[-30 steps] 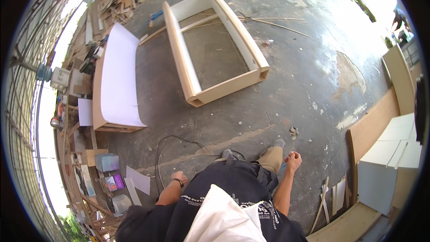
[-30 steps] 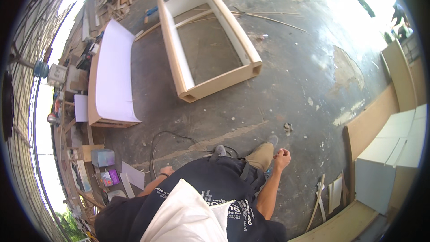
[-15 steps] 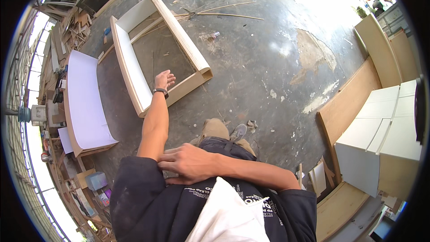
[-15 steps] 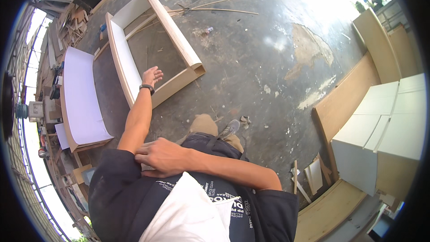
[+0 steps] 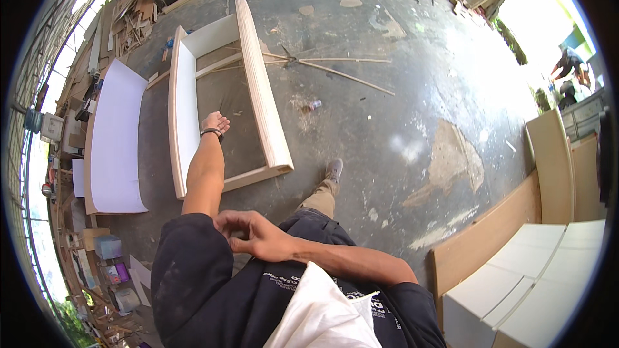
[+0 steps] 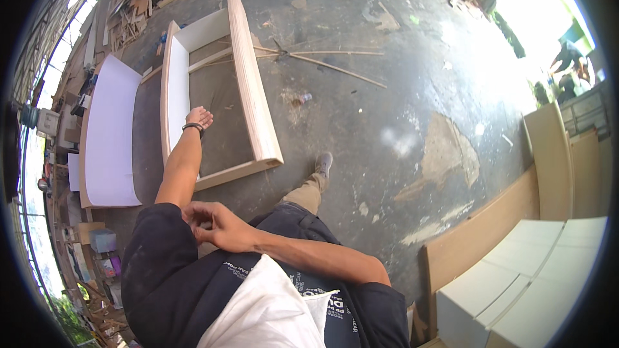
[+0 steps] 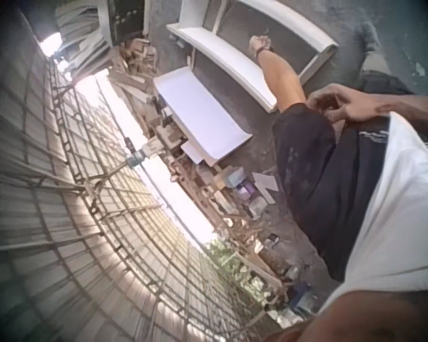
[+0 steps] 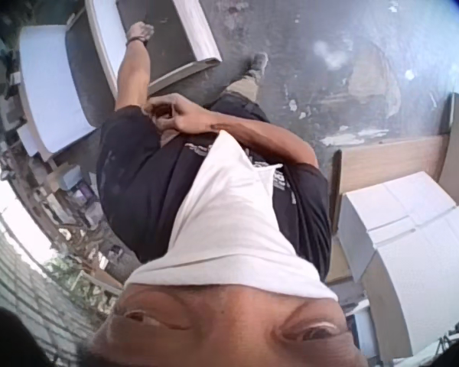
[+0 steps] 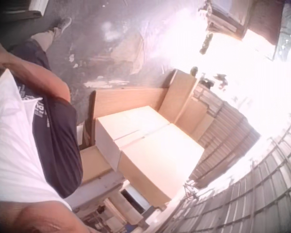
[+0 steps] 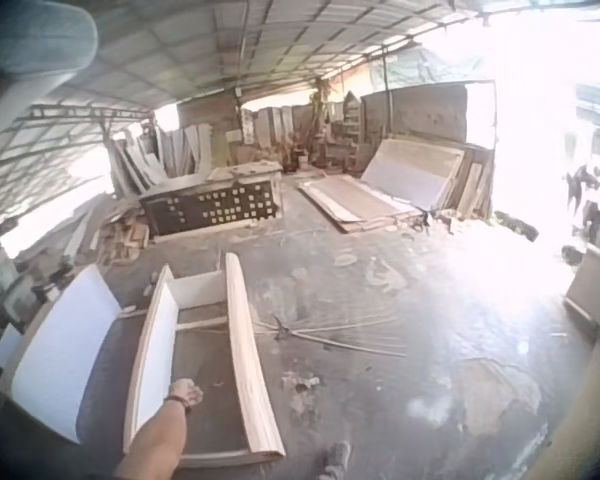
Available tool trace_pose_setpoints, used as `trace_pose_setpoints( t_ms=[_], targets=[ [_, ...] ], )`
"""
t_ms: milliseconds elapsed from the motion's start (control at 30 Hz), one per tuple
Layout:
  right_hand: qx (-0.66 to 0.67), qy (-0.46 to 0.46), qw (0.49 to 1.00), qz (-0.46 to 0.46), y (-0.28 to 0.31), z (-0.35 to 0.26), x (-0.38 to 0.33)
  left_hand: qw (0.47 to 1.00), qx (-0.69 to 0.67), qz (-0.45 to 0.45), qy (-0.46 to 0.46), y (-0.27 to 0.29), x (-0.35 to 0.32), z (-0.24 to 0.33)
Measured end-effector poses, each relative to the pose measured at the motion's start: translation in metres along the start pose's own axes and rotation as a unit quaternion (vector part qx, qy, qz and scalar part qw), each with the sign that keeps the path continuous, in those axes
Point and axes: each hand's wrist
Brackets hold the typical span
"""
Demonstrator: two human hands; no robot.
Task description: The person lifts and rotates a large wooden furniture frame to position it upright. They then use a tape measure to measure the width and height of the wooden structure.
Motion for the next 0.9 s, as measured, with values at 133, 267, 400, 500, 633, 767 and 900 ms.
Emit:
trace_pose_setpoints(
  t_ms=[133, 267, 400, 500, 633, 767, 900],
  targets=[
    [-0.026, -0.043, 0.985, -0.164, 0.082, -0.091, 0.014, 0.999, -0.012, -0.006, -0.033, -0.088, 0.042, 0.083],
    [0.031, -0.054, 0.985, -0.159, 0.164, -0.146, 0.053, 0.996, -0.035, 0.024, -0.082, -0.157, 0.081, 0.161],
    [0.074, -0.026, 0.995, -0.066, 0.237, -0.214, 0.079, 0.993, -0.037, 0.029, -0.110, -0.233, 0.117, 0.221],
    [0.094, -0.074, 0.984, -0.133, 0.285, -0.251, 0.084, 0.990, -0.015, 0.058, -0.125, -0.281, 0.150, 0.251],
    [0.087, -0.081, 0.965, -0.233, 0.360, -0.334, 0.089, 0.987, 0.011, 0.077, -0.141, -0.347, 0.189, 0.296],
    [0.059, -0.157, 0.959, -0.230, 0.485, -0.398, 0.128, 0.987, 0.004, 0.096, -0.131, -0.397, 0.225, 0.321],
    [0.076, -0.161, 0.952, -0.248, 0.535, -0.503, 0.150, 0.984, 0.029, 0.134, -0.113, -0.431, 0.251, 0.343]
  ],
)
Point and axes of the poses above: each hand's wrist, its own x-axis towards the middle knuckle, its own y-axis out of the back of the hand, z = x × y, and after that the axes turned 6 degrees about -y, right-handed
